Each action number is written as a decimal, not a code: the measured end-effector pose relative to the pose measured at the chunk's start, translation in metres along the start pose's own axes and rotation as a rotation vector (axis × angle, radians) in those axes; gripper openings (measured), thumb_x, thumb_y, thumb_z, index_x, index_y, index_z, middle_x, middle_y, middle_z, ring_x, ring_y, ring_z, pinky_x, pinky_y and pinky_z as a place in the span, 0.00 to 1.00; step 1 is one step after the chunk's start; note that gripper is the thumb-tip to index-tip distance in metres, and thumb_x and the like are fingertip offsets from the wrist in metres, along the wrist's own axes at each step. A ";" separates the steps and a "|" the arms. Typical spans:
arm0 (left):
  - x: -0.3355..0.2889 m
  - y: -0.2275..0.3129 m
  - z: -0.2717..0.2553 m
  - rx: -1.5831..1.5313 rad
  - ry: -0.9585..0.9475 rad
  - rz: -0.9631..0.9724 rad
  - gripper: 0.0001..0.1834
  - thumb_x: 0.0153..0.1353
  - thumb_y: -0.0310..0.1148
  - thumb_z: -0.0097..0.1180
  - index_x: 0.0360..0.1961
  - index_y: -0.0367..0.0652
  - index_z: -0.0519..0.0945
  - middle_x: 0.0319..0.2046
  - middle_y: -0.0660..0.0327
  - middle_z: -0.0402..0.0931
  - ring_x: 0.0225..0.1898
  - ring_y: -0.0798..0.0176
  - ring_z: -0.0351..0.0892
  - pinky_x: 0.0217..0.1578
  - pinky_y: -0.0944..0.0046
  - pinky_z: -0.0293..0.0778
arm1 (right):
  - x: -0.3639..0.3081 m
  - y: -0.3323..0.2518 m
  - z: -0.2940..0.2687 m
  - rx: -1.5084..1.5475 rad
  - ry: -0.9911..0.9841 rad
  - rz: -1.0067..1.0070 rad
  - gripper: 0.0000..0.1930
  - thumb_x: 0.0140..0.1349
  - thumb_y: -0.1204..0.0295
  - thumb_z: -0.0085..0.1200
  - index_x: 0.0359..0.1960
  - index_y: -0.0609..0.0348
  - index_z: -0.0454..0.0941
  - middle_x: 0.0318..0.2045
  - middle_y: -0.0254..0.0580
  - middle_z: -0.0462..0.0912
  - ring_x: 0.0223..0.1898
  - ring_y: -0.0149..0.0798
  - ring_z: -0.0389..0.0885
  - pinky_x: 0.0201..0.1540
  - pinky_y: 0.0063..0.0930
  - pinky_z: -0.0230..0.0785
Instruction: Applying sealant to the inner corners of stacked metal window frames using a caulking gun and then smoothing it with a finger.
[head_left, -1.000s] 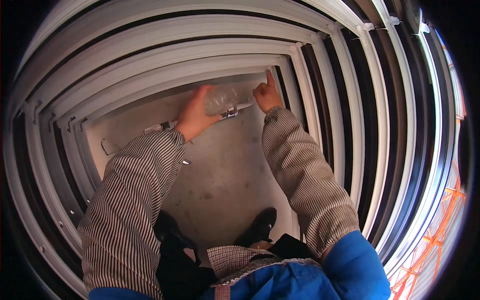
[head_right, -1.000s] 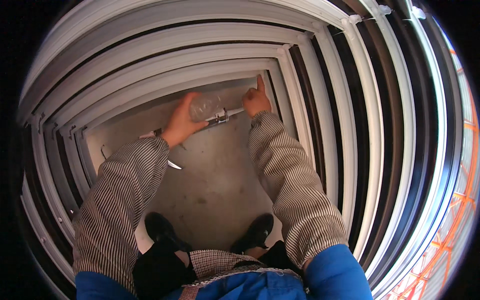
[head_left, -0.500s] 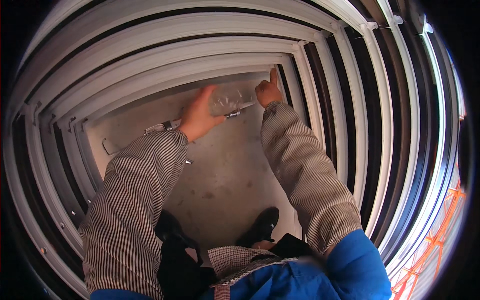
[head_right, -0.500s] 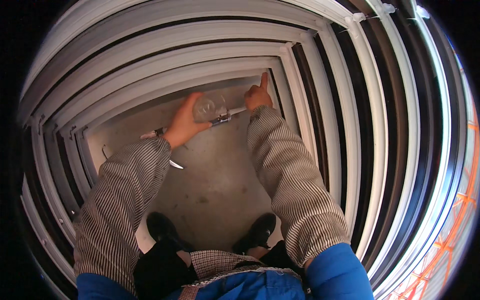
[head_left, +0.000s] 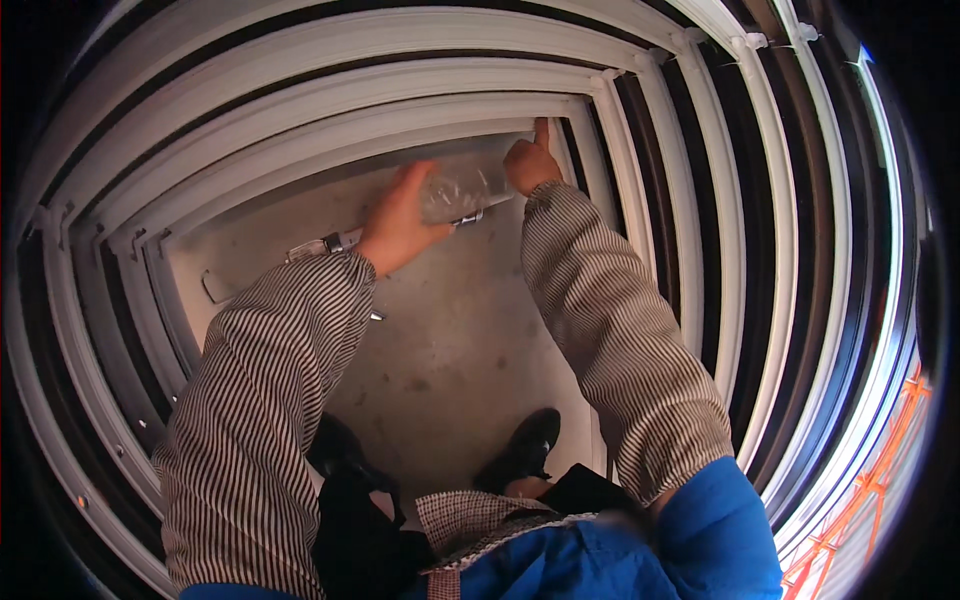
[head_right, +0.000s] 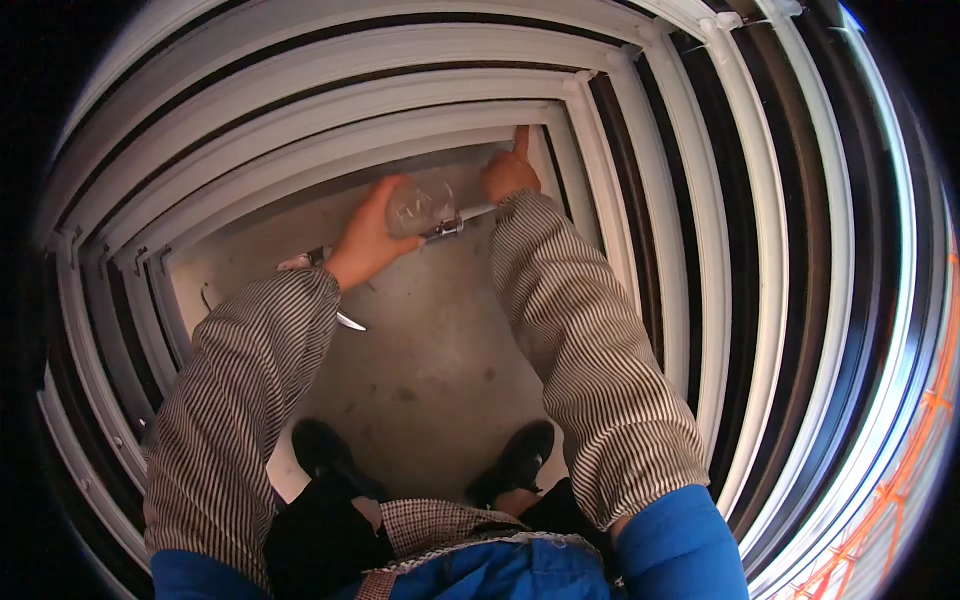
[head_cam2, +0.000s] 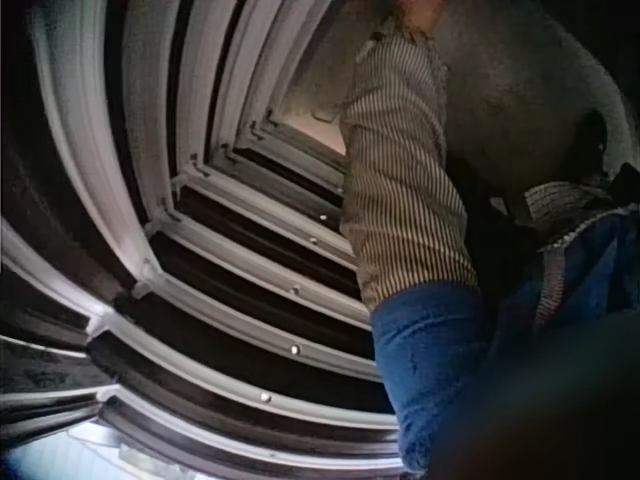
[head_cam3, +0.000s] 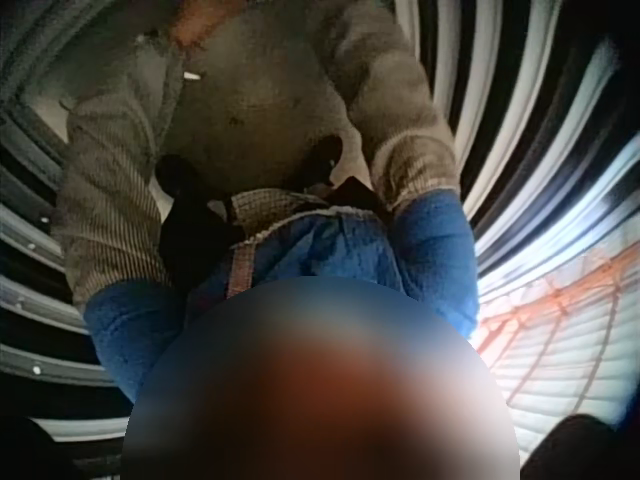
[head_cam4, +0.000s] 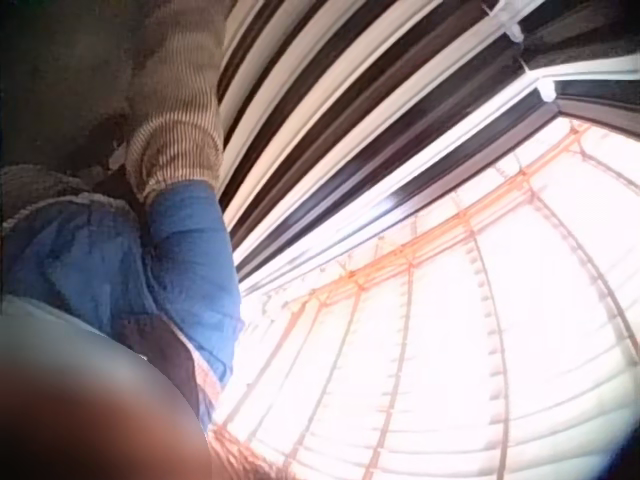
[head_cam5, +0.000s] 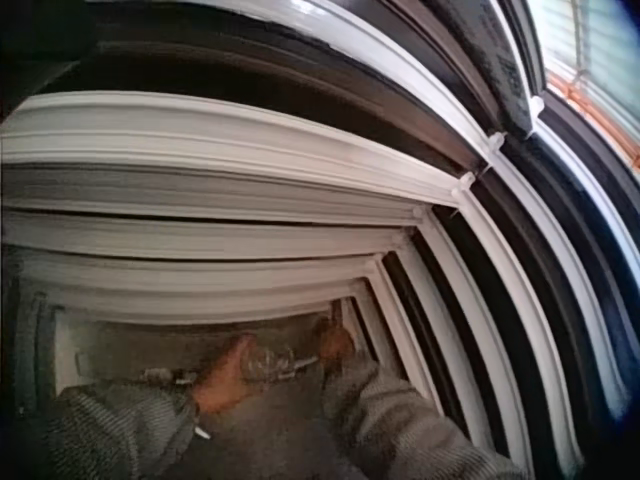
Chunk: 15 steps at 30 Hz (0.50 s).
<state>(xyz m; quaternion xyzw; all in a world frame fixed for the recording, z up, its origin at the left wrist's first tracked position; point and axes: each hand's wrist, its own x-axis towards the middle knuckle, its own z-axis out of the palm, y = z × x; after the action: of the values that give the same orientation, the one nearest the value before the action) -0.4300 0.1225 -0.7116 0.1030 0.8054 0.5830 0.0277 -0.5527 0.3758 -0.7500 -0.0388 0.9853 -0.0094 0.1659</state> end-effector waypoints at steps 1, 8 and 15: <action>0.000 -0.001 0.000 -0.012 -0.013 -0.001 0.41 0.38 0.29 0.70 0.56 0.43 0.64 0.54 0.51 0.67 0.56 0.47 0.68 0.54 0.55 0.67 | 0.007 0.005 0.008 -0.052 -0.012 -0.020 0.21 0.59 0.67 0.42 0.50 0.64 0.75 0.71 0.51 0.30 0.55 0.49 0.74 0.60 0.41 0.65; -0.001 -0.001 0.001 -0.020 -0.015 0.008 0.40 0.39 0.29 0.70 0.56 0.44 0.64 0.53 0.51 0.67 0.56 0.47 0.68 0.55 0.55 0.67 | 0.027 0.028 0.035 -0.382 0.564 -0.337 0.11 0.56 0.76 0.42 0.25 0.59 0.80 0.26 0.45 0.80 0.37 0.44 0.80 0.69 0.61 0.32; -0.001 0.003 -0.003 0.011 -0.034 -0.021 0.41 0.40 0.29 0.70 0.56 0.43 0.63 0.55 0.50 0.66 0.57 0.47 0.67 0.56 0.56 0.66 | -0.008 -0.008 0.003 -0.561 0.293 -0.223 0.12 0.57 0.75 0.42 0.28 0.60 0.81 0.33 0.47 0.81 0.43 0.43 0.79 0.67 0.62 0.36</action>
<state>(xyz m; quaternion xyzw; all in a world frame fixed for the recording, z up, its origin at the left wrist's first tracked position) -0.4296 0.1205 -0.7082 0.1048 0.8092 0.5762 0.0471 -0.5439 0.3686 -0.7502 -0.1886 0.9527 0.2385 0.0031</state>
